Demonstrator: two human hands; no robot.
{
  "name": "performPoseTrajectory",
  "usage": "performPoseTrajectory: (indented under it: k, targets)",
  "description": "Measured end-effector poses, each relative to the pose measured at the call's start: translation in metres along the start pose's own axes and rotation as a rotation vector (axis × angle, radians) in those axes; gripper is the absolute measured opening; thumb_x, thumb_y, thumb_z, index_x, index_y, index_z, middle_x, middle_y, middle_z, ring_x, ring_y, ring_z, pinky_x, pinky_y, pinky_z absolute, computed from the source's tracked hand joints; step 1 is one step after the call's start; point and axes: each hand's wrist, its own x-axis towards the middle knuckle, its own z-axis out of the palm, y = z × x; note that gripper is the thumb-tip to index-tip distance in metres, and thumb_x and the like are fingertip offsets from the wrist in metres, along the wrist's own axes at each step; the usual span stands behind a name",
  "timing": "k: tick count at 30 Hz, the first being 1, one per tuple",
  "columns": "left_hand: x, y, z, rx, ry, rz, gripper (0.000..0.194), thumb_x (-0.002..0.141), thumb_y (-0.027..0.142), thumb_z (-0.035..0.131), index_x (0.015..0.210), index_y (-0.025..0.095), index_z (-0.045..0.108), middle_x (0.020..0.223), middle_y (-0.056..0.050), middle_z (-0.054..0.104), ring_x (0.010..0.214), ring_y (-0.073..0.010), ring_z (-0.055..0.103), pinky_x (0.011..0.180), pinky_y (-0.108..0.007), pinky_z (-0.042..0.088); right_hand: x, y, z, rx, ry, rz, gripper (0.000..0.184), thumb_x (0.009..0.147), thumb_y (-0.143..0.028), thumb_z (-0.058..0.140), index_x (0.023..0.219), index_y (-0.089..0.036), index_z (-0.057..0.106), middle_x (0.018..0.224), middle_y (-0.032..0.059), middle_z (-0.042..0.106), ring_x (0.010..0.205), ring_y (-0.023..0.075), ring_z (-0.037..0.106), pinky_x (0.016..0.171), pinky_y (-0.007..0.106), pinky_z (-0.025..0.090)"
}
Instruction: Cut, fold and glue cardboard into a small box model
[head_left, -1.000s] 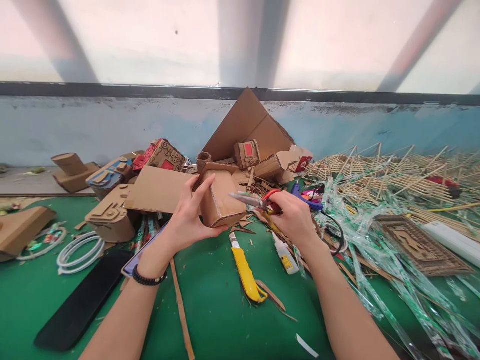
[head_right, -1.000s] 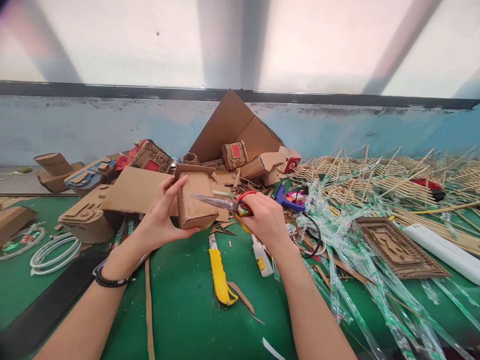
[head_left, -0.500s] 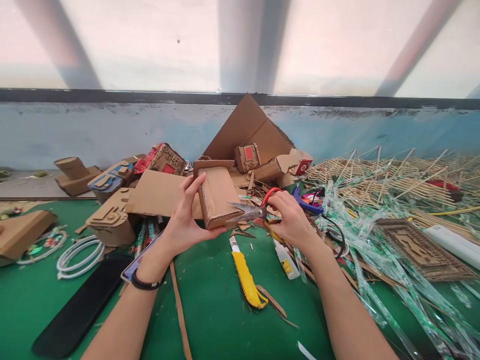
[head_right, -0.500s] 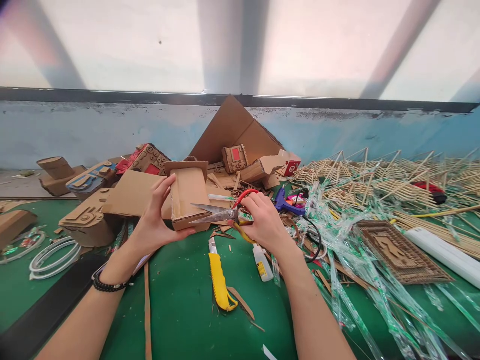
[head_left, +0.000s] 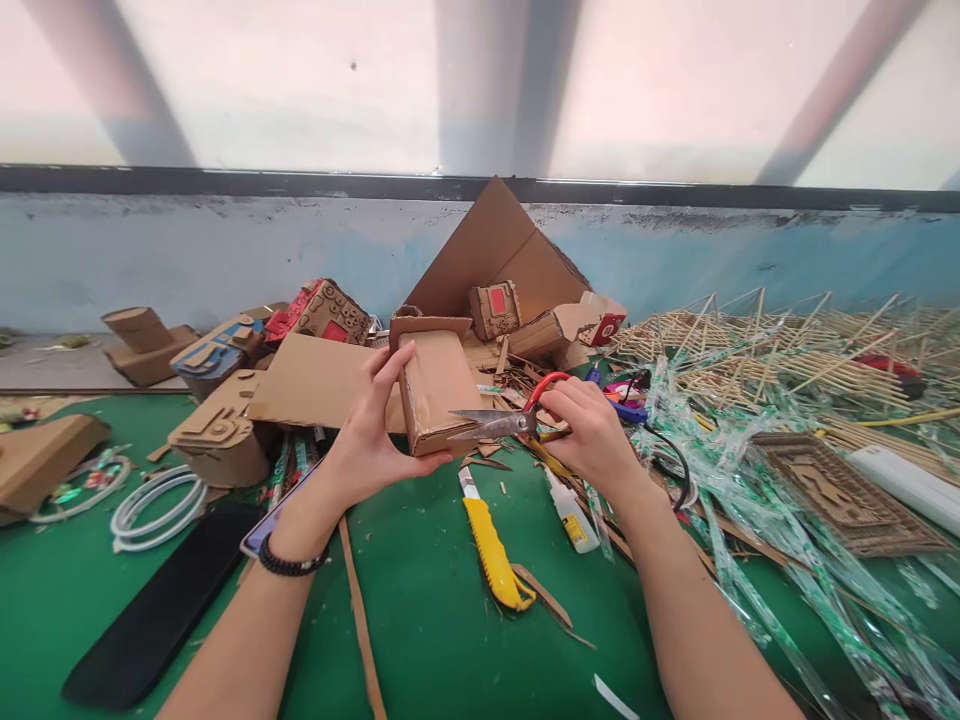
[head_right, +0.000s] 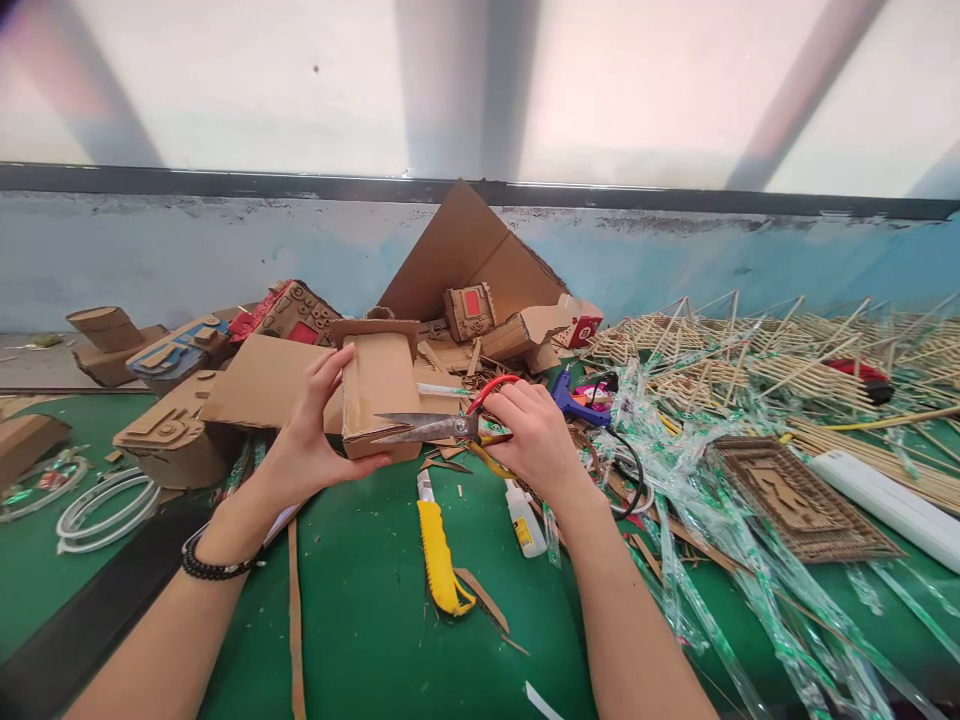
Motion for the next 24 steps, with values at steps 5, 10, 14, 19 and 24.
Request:
performPoseTrajectory:
  k: [5, 10, 14, 19, 24]
  targets:
    - [0.0, 0.001, -0.002, 0.016, -0.018, 0.005, 0.119, 0.078, 0.054, 0.094, 0.172, 0.037, 0.023, 0.171, -0.018, 0.031, 0.166, -0.0423, 0.026, 0.132, -0.063, 0.033, 0.0, 0.003, -0.003, -0.034, -0.02, -0.005, 0.023, 0.084, -0.001, 0.058, 0.087, -0.024, 0.057, 0.084, 0.0029, 0.069, 0.083, 0.0212, 0.058, 0.072, 0.034, 0.035]
    - [0.0, 0.001, -0.002, 0.025, -0.034, 0.0, 0.119, 0.078, 0.054, 0.093, 0.172, 0.037, 0.022, 0.171, -0.018, 0.03, 0.166, -0.043, 0.025, 0.132, -0.063, 0.032, 0.0, 0.005, -0.006, -0.088, -0.033, -0.025, 0.018, 0.092, -0.01, 0.063, 0.083, -0.024, 0.057, 0.079, 0.0026, 0.069, 0.079, 0.0212, 0.056, 0.073, 0.034, 0.037]
    - [-0.001, -0.001, -0.003, 0.014, -0.064, -0.037, 0.119, 0.077, 0.057, 0.093, 0.172, 0.037, 0.024, 0.171, -0.018, 0.03, 0.166, -0.0444, 0.025, 0.131, -0.064, 0.033, 0.0, 0.005, -0.008, -0.115, -0.05, -0.034, 0.018, 0.095, -0.012, 0.061, 0.082, -0.024, 0.058, 0.076, 0.0027, 0.068, 0.078, 0.0216, 0.059, 0.072, 0.035, 0.036]
    - [-0.001, -0.004, -0.004, 0.009, -0.097, -0.055, 0.121, 0.075, 0.059, 0.094, 0.173, 0.036, 0.024, 0.17, -0.019, 0.031, 0.165, -0.0445, 0.027, 0.131, -0.064, 0.033, 0.0, 0.005, -0.011, -0.125, -0.087, -0.036, 0.015, 0.096, -0.012, 0.06, 0.087, -0.023, 0.062, 0.084, 0.005, 0.074, 0.083, 0.0223, 0.063, 0.074, 0.035, 0.038]
    - [-0.001, -0.003, -0.003, 0.0, -0.137, -0.083, 0.12, 0.076, 0.056, 0.094, 0.173, 0.037, 0.026, 0.173, -0.018, 0.029, 0.164, -0.0452, 0.028, 0.131, -0.065, 0.034, -0.003, 0.003, -0.007, -0.132, -0.119, -0.055, 0.015, 0.095, -0.012, 0.062, 0.085, -0.023, 0.062, 0.081, 0.0037, 0.075, 0.079, 0.021, 0.064, 0.073, 0.034, 0.039]
